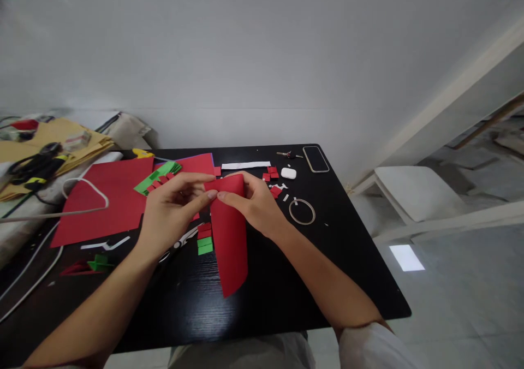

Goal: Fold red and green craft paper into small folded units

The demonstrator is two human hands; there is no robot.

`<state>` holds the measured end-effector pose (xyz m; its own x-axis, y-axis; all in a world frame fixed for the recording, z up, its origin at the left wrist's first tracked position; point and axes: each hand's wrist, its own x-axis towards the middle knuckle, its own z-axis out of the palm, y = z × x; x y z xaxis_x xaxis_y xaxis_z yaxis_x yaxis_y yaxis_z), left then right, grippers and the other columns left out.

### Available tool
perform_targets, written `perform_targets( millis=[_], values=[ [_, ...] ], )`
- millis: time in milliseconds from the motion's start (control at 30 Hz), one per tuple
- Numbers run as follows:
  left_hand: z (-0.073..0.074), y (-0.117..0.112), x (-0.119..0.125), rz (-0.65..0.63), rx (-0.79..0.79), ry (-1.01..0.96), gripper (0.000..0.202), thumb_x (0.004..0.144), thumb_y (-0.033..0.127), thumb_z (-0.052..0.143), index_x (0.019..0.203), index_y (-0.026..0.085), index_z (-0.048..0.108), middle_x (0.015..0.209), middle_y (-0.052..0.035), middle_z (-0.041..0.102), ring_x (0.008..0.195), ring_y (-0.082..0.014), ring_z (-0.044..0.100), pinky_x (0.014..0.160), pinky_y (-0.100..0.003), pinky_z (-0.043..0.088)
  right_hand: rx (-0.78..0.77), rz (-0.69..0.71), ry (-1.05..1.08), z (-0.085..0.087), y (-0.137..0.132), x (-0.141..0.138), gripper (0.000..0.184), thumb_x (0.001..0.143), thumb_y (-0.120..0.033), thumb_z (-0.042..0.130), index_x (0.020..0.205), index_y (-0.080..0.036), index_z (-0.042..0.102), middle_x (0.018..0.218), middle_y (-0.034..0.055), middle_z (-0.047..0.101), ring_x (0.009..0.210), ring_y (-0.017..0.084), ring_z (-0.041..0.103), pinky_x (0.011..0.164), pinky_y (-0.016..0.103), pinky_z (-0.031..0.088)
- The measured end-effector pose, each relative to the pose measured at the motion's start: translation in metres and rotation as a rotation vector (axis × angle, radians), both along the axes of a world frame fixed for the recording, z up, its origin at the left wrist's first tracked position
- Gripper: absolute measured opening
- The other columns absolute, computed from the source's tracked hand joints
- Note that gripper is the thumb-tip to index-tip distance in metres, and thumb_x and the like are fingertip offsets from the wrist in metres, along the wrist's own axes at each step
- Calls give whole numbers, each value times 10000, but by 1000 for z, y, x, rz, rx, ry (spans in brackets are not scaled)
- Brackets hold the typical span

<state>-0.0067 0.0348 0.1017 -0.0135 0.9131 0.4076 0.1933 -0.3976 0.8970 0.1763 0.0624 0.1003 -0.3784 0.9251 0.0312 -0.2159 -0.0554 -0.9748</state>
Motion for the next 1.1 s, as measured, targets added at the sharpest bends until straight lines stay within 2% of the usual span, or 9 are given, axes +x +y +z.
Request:
perform_targets(
  millis=[167,500,633,800,967,1100],
  values=[
    [1,-5,4,-44,-2,-14,227,849,198,823,1072,227,792,796,14,736,704,-88,671,653,-182,571,108,-91,-3,3,-3,1,217,804,-326,851,969,-241,740,945,6,745,837,169,701,735,301,582],
    [16,-7,-11,-254,-123,7,322,863,207,811,1182,237,788,838,-21,794,710,-133,751,666,-226,648,46,-29,-1,6,-1,13,297,771,-367,901,997,-249,749,892,-4,764,752,154,717,664,277,586],
    [16,-4,-14,-256,-134,1,300,838,212,832,1136,229,806,823,-32,798,698,-146,753,647,-241,654,24,-8,-44,10,-1,14,285,774,-356,897,990,-248,746,841,-4,755,688,154,692,601,273,551],
    [14,-4,-15,-240,-121,35,279,820,236,850,1097,229,819,842,-41,797,721,-158,748,688,-272,656,-6,28,-48,12,-2,13,262,768,-339,896,957,-254,737,852,-4,753,696,166,698,612,290,563],
    [13,-2,-17,-248,-13,125,275,835,218,840,1106,261,820,933,-46,773,768,-137,701,699,-251,607,-17,57,-28,12,-2,14,283,744,-317,918,947,-249,732,858,-11,752,708,153,706,643,279,581],
    [15,-2,-18,-244,45,192,272,842,222,839,1109,271,820,913,-38,754,756,-135,680,688,-251,584,-38,65,0,11,-2,14,305,730,-301,927,955,-249,728,846,-16,753,705,152,712,649,277,585]
  ],
)
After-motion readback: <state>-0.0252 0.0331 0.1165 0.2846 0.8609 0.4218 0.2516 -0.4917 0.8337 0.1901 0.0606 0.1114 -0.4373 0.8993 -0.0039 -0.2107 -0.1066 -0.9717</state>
